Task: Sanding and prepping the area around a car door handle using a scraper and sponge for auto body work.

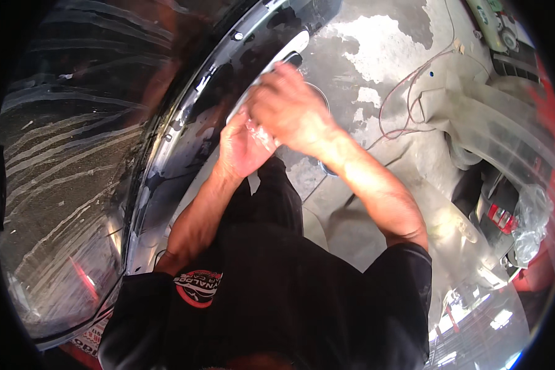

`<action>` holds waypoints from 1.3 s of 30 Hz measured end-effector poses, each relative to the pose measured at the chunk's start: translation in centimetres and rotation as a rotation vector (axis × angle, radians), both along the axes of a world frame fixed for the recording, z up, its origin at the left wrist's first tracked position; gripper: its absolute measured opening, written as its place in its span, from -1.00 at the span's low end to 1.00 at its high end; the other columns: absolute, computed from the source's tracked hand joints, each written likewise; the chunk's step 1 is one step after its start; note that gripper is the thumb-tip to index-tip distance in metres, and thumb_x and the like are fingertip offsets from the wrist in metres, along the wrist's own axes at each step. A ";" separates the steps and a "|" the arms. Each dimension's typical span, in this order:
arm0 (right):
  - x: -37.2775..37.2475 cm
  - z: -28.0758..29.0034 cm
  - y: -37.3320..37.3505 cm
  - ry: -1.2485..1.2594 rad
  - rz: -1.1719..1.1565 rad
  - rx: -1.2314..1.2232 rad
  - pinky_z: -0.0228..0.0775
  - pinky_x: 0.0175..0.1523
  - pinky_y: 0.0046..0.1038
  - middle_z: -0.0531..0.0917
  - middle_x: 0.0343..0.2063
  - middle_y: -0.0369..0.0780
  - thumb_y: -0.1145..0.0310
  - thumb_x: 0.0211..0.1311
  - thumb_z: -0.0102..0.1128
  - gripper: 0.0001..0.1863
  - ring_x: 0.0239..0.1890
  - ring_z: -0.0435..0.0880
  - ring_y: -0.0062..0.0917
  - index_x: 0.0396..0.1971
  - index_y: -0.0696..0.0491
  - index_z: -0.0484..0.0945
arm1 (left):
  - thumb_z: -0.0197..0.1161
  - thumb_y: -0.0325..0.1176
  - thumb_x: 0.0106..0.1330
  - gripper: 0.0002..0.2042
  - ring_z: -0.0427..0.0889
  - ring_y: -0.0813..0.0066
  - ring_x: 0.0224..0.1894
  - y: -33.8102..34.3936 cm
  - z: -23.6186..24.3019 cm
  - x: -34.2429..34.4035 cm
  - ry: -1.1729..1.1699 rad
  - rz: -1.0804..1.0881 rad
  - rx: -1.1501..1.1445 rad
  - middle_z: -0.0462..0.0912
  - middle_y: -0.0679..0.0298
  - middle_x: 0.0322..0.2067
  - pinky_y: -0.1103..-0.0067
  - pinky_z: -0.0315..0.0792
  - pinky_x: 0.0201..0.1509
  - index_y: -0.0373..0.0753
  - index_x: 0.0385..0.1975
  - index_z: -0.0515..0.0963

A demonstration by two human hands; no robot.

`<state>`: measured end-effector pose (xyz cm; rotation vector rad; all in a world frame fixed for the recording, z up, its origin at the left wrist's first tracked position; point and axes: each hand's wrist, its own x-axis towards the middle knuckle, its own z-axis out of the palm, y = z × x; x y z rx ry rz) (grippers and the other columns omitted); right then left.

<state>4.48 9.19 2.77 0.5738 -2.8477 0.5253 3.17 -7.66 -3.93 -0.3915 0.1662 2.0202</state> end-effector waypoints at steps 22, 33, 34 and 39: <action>0.4 0.1 2.5 -0.041 -0.031 0.027 0.31 0.47 -0.20 0.65 0.01 -0.28 0.27 -0.14 0.41 -0.40 0.22 0.57 -0.32 0.05 0.01 0.64 | 0.11 -0.68 0.25 -0.38 0.55 0.19 0.29 -0.7 -1.6 0.7 0.091 -0.058 0.045 0.67 0.27 0.14 0.11 0.43 0.29 0.02 0.32 0.42; 0.2 -0.9 4.7 0.109 -0.150 -0.052 0.45 0.26 -0.08 0.66 -0.06 -0.27 0.32 -0.14 0.38 -0.49 0.07 0.62 -0.26 -0.04 0.03 0.65 | 0.16 -0.62 0.35 -0.61 0.52 0.30 0.32 0.4 0.2 0.1 0.218 -0.134 -0.014 0.53 0.15 0.27 0.15 0.43 0.32 0.03 0.07 0.61; 0.7 -0.8 3.3 0.095 -0.133 -0.063 0.44 0.29 -0.09 0.67 -0.04 -0.27 0.33 -0.14 0.38 -0.48 0.09 0.62 -0.28 -0.03 0.03 0.65 | 0.15 -0.60 0.39 -0.63 0.48 0.16 0.36 0.1 -0.7 0.5 0.204 -0.095 0.020 0.49 0.08 0.33 0.15 0.43 0.33 0.07 0.05 0.61; 1.7 -1.2 0.4 0.056 0.093 -0.096 0.35 0.45 -0.14 0.68 0.01 -0.27 0.33 -0.04 0.31 -0.56 0.23 0.59 -0.32 -0.05 0.03 0.67 | 0.07 -0.64 0.38 -0.42 0.56 0.11 0.28 -1.0 -3.4 1.8 0.119 -0.048 -0.135 0.52 0.03 0.27 0.16 0.46 0.29 -0.11 0.41 0.27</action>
